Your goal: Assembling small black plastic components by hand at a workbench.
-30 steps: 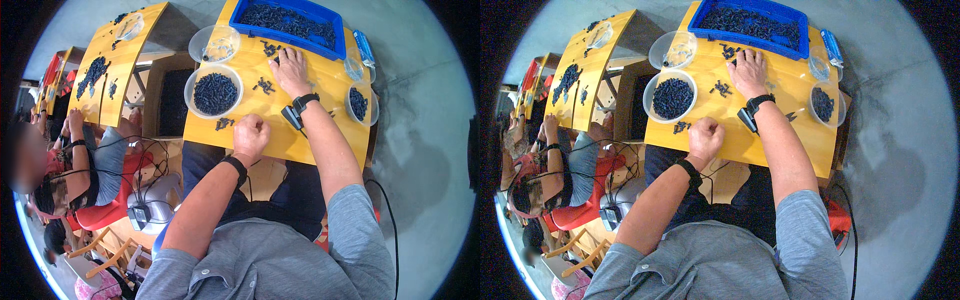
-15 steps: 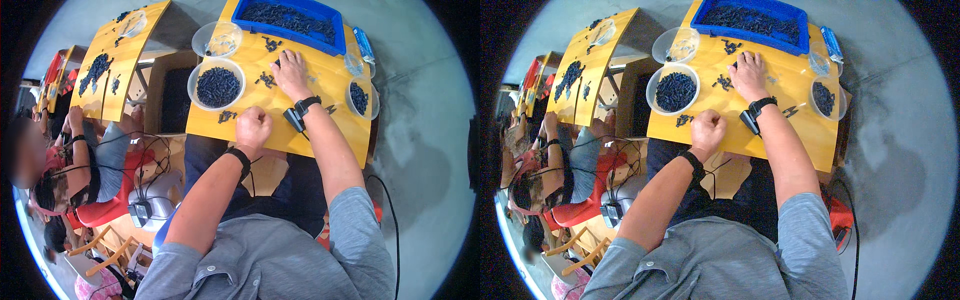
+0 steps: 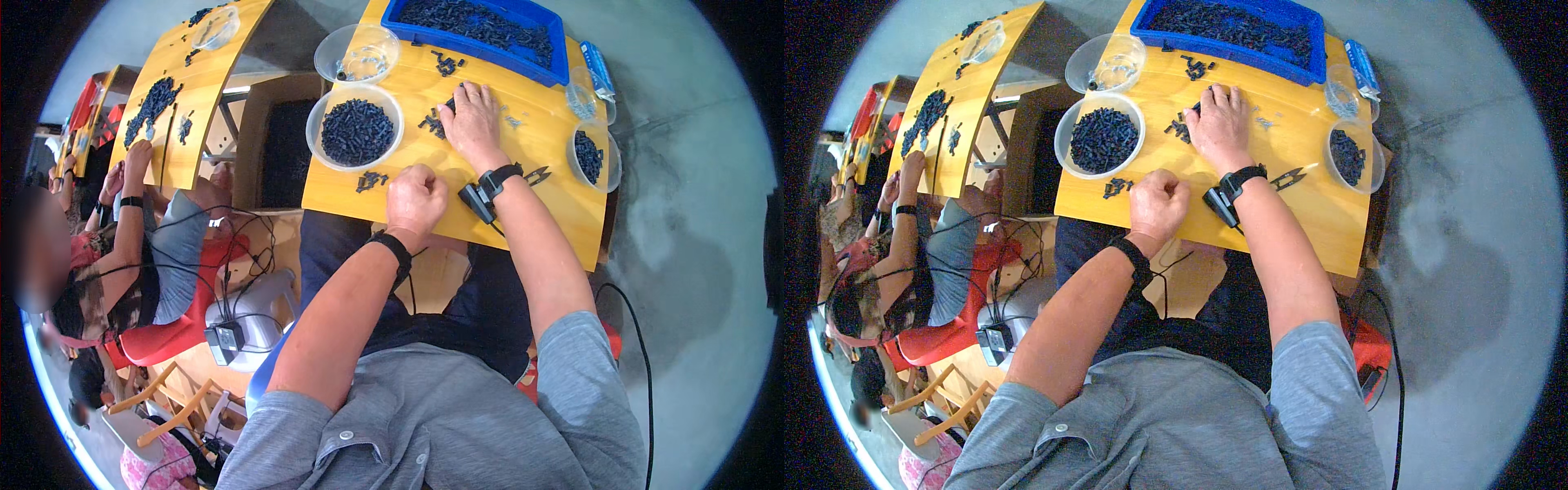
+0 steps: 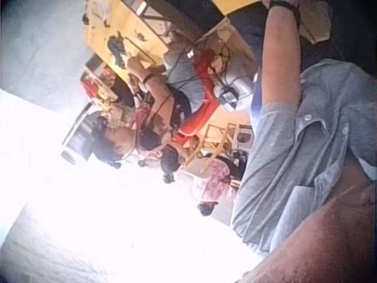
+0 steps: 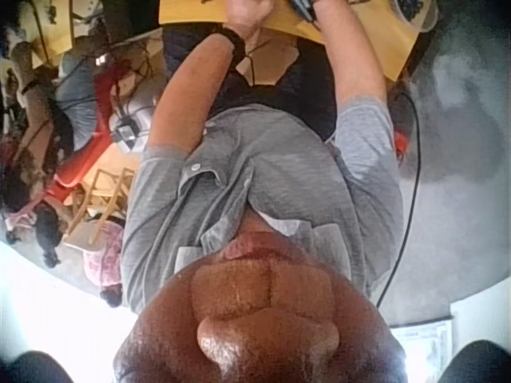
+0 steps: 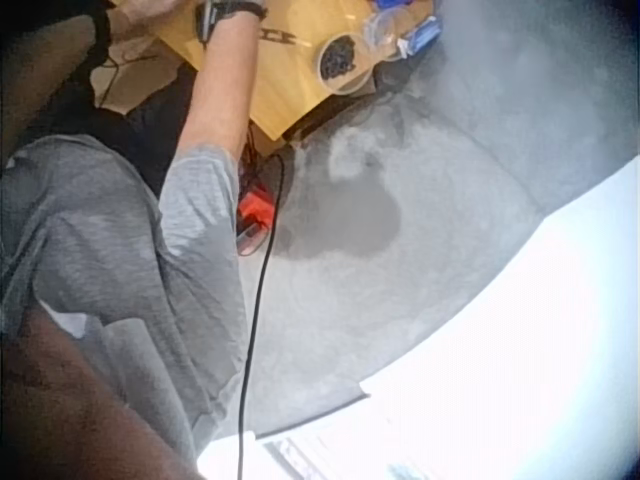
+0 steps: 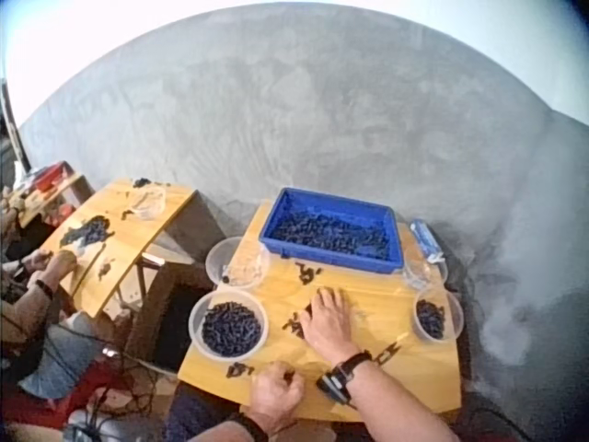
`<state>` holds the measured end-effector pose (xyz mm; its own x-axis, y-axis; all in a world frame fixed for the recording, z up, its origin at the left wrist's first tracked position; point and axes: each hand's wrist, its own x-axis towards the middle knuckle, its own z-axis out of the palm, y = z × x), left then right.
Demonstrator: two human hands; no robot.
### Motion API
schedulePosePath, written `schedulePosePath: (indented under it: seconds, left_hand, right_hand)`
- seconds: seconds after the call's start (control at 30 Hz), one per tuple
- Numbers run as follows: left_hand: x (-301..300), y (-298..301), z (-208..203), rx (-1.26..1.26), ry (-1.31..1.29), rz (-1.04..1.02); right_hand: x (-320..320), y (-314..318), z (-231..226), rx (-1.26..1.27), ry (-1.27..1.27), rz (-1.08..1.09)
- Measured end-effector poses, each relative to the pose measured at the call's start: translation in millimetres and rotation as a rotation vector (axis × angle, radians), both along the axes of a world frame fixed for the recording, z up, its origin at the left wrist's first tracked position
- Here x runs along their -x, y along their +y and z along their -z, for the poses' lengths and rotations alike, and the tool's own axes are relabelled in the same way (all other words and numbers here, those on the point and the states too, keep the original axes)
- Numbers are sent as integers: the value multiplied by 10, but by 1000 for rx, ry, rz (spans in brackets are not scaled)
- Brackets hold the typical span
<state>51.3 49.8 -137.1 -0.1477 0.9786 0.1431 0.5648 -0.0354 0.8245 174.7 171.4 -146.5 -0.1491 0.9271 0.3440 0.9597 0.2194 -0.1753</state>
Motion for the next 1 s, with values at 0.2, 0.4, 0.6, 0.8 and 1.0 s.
schedulePosePath:
  seconds: [0.2, 0.4, 0.6, 0.8, 1.0]
  left_hand:
    - [-7, 3, 8, -16, 17, 2]
    - [-25, 1, -29, 28, 29, -10]
    - [29, -10, -25, 45, 3, -5]
    - [3, -4, -47, 69, -15, 14]
    - [14, 0, -39, 58, -17, 13]
  right_hand:
    - [70, -95, -6, 23, 21, 9]
    - [108, -190, -49, 39, 66, -15]
    - [190, -148, -222, -6, 123, -71]
    - [16, 319, -367, -138, 78, -285]
    - [16, 763, -282, 55, 1, -384]
